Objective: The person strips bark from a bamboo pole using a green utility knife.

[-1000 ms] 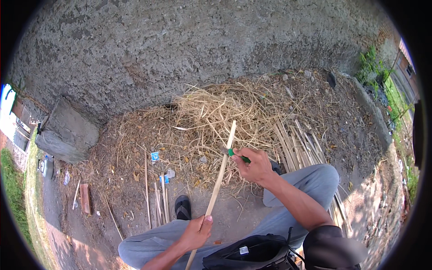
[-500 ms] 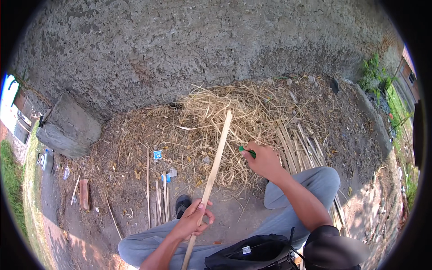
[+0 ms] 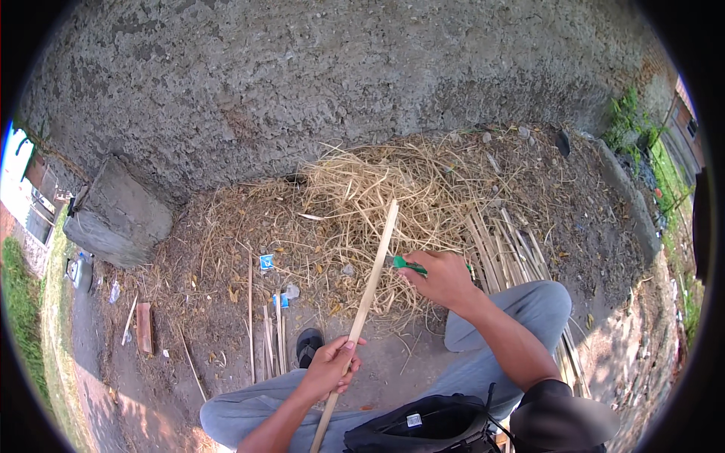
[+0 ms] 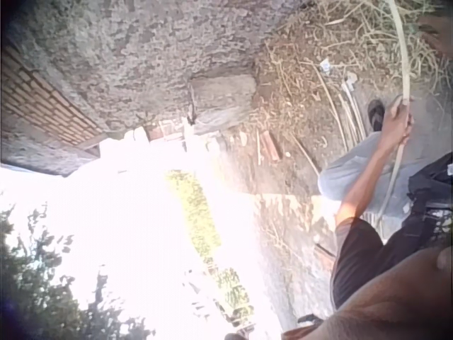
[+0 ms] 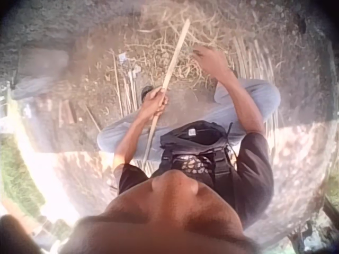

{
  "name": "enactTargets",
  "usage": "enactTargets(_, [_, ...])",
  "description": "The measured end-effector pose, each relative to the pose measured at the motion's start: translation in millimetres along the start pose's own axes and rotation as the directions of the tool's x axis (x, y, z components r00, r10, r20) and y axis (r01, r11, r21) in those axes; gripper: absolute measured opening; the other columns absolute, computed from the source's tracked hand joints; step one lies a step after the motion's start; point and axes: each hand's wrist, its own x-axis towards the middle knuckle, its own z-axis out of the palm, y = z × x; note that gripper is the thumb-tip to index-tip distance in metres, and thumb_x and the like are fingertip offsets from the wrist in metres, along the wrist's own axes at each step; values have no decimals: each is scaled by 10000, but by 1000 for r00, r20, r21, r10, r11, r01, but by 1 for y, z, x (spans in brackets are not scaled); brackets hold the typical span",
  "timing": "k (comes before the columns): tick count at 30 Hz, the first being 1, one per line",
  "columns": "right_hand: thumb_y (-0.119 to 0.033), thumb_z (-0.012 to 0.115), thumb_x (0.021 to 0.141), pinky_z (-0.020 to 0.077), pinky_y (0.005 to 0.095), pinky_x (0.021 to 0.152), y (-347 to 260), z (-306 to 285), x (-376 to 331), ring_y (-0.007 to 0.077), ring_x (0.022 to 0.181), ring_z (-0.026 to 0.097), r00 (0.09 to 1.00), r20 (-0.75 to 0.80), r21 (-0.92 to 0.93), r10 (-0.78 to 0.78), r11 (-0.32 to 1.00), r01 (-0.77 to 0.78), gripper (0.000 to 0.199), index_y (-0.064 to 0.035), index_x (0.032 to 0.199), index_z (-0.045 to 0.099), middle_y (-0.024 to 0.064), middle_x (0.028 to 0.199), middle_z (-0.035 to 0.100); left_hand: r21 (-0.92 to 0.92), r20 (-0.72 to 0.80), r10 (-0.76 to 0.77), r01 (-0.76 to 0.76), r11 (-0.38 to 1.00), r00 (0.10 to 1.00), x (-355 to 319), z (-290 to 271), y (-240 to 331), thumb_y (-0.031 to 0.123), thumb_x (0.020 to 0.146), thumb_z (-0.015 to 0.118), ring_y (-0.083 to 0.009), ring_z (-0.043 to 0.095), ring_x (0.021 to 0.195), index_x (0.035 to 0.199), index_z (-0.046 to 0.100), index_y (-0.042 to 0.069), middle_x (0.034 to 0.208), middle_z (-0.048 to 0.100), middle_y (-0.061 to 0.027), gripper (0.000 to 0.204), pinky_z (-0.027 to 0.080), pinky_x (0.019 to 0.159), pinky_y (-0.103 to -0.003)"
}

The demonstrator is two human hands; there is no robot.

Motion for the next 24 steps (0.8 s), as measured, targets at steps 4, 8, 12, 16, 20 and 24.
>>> enactTargets(4, [-276, 708, 870, 511, 424, 541, 0, -13, 2, 310, 631, 668, 990, -108, -17, 87, 996, -90, 208, -106, 982, 664, 99, 809, 703, 72, -99, 85, -78, 994, 991, 4, -4, -11, 253, 1069, 423, -45, 398, 427, 1270, 543, 47, 737, 491, -17, 312, 351, 358, -236])
enactTargets(8, [-259, 750, 842, 506, 393, 557, 13, -20, 2, 305, 610, 669, 965, -191, -40, 182, 980, -193, 240, -90, 999, 686, 124, 800, 709, 115, -102, 149, -137, 984, 984, 6, -3, -16, 227, 1053, 470, -42, 412, 432, 1289, 556, 39, 739, 499, -8, 314, 362, 363, -238])
enactTargets(12, [-272, 723, 857, 515, 454, 575, 12, -15, 3, 331, 647, 676, 961, -135, -17, 243, 969, -247, 236, -95, 1003, 667, 119, 781, 696, 112, -108, 174, -162, 981, 979, 2, 0, -17, 230, 1021, 549, -35, 428, 443, 1327, 546, 44, 748, 521, -12, 358, 370, 372, -235])
enactTargets(16, [-254, 753, 833, 520, 404, 634, 17, -8, 0, 307, 700, 692, 937, 126, -121, 326, 942, -312, 238, -93, 1004, 711, 149, 792, 708, 131, -68, 183, -173, 976, 981, 0, 5, -15, 242, 1007, 580, -33, 456, 463, 1340, 554, 63, 757, 540, -15, 379, 378, 381, -228])
enactTargets(20, [-264, 766, 817, 526, 385, 654, 9, 5, 7, 272, 711, 700, 935, 198, 157, 293, 932, -325, 253, -97, 1005, 734, 138, 791, 711, 166, -48, 148, -138, 976, 988, 3, 8, -20, 252, 1010, 575, -29, 458, 467, 1331, 574, 73, 756, 536, -8, 368, 382, 385, -225])
enactTargets(24, [-258, 799, 784, 526, 367, 660, -11, -19, 16, 239, 718, 694, 910, 117, 151, 398, 898, -413, 293, -73, 1002, 734, 120, 795, 713, 188, -102, 165, -144, 972, 981, 2, 4, -20, 258, 1017, 563, -26, 452, 472, 1315, 594, 77, 740, 526, 5, 351, 371, 386, -224])
